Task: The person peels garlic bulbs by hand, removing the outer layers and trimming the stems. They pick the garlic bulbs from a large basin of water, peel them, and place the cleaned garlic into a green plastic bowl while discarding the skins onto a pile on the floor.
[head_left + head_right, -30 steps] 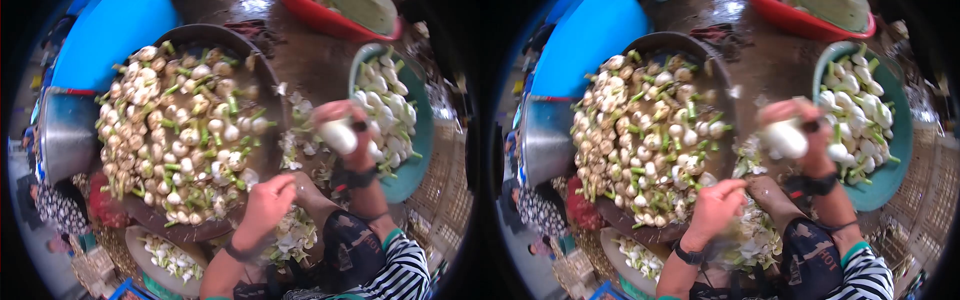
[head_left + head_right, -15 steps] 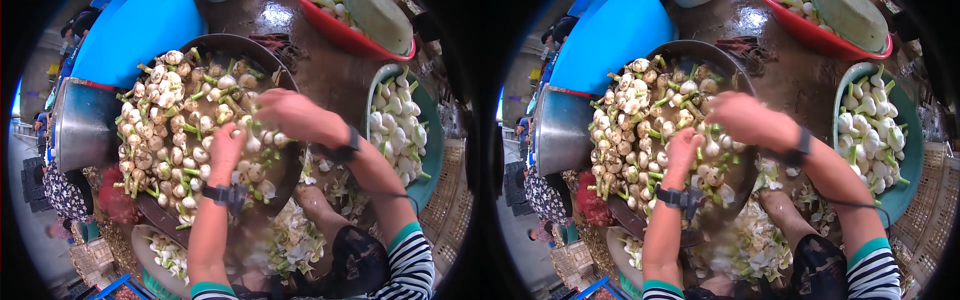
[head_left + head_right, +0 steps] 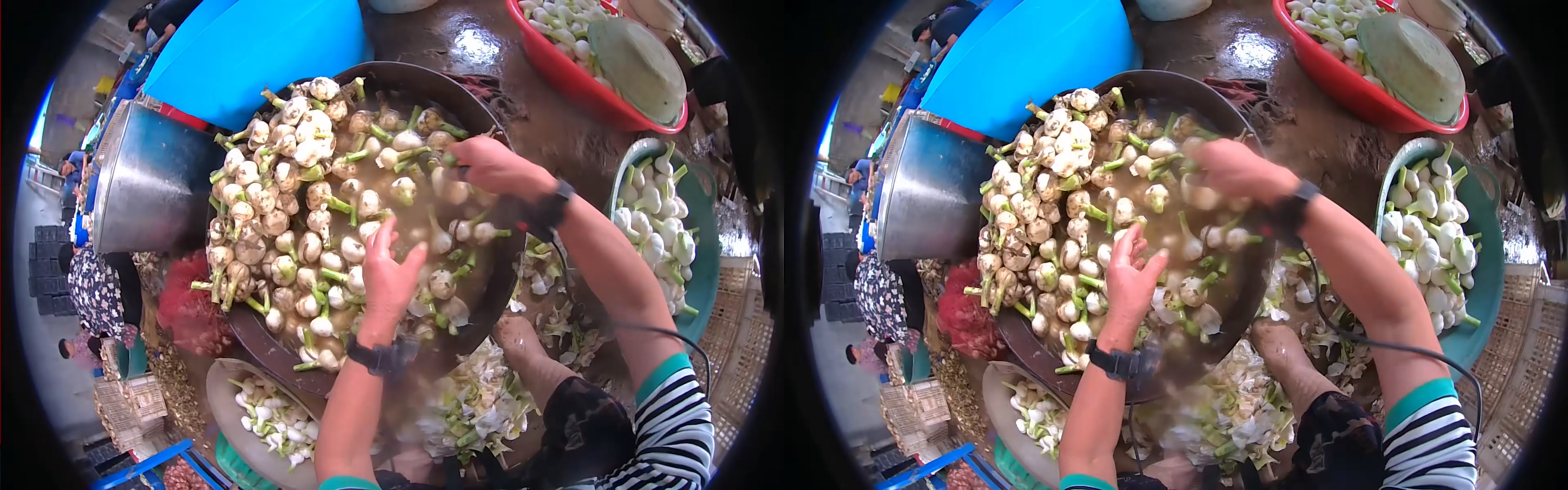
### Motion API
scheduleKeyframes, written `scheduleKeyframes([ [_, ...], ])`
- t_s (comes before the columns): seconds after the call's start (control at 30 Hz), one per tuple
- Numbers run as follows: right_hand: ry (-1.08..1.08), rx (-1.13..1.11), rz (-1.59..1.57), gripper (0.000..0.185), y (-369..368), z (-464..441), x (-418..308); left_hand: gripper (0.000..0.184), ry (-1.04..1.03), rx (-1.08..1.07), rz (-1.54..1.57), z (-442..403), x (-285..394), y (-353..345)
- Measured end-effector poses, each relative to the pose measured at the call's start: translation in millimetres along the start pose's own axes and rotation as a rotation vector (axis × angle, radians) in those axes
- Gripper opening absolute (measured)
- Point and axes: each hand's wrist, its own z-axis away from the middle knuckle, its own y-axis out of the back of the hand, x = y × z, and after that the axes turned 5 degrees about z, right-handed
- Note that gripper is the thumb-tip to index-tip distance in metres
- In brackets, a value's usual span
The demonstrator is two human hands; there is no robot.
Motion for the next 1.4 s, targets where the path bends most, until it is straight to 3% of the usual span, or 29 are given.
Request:
scheduleKeyframes([
  [0.07, 0.188, 0.048, -0.617, 0.022, 3, 39, -3, 0.073, 0.079, -0.105, 0.508, 11, 45, -2],
  [0.13, 0.155, 0.030, -0.878, 0.019, -4, 77, -27, 0.084, 0.158, -0.248, 0.947, 18, 62, -15],
  [0.2, 0.095, 0.224, -0.910, 0.030, -30, 95, -31, 0.074, 0.284, -0.258, 1.009, 26, 62, -27],
  [0.27, -0.060, 0.353, -1.090, 0.037, -39, 105, -40, 0.069, 0.094, -0.079, 0.666, 33, 55, -38],
  [0.37, 0.003, 0.420, -1.215, 0.037, -52, 112, -55, 0.063, -0.257, 0.104, 0.141, 37, 59, -50],
  [0.4, -0.022, 0.453, -1.102, 0.033, -54, 114, -53, 0.061, -0.389, 0.167, -0.035, 35, 63, -52],
  [0.47, -0.128, 0.407, -0.919, 0.041, -50, 116, -45, 0.062, -0.292, 0.111, 0.072, 34, 66, -54],
  [0.53, -0.024, 0.459, -0.854, 0.037, -55, 120, -41, 0.064, -0.128, 0.011, 0.302, 34, 57, -53],
  [0.63, 0.051, 0.519, -0.757, 0.034, -58, 125, -32, 0.071, -0.080, -0.088, 0.371, 32, 54, -45],
  [0.73, 0.112, 0.577, -0.768, 0.030, -61, 128, -24, 0.064, 0.372, -0.328, 0.832, 30, 77, -27],
  [0.77, 0.135, 0.599, -0.788, 0.028, -62, 130, -23, 0.060, 0.433, -0.414, 0.916, 29, 76, -23],
  [0.87, 0.009, 0.591, -0.939, 0.025, -58, 136, -26, 0.061, 0.519, -0.734, 1.552, 28, 43, -27],
  [0.9, -0.069, 0.563, -1.126, 0.022, -56, 137, -34, 0.069, 0.650, -0.728, 1.692, 29, 49, -32],
  [1.0, -0.148, 0.539, -1.349, 0.023, -59, 134, -30, 0.068, 0.707, -0.677, 1.718, 24, 49, -44],
  [1.03, -0.212, 0.539, -1.230, 0.023, -50, 140, -30, 0.064, 0.682, -0.526, 1.440, 20, 41, -43],
  [1.13, -0.125, 0.670, -0.761, 0.026, -47, 146, -31, 0.058, 0.698, 0.053, 0.917, 36, 69, -42],
  [1.17, -0.052, 0.771, -0.627, 0.030, -57, 144, -29, 0.051, 0.563, 0.007, 0.960, 45, 85, -38],
  [1.27, 0.029, 0.655, -0.722, 0.030, -70, 146, -43, 0.041, 0.349, -0.140, 1.065, 55, 103, -55],
  [1.3, 0.038, 0.555, -0.837, 0.027, -74, 146, -47, 0.034, 0.381, -0.147, 1.149, 46, 96, -56],
  [1.33, 0.004, 0.501, -0.899, 0.021, -73, 148, -51, 0.026, 0.381, 0.033, 1.118, 40, 98, -60],
  [1.4, -0.227, 0.387, -1.174, 0.016, -76, 144, -53, 0.023, 0.435, 0.084, 1.265, 27, 87, -63],
])
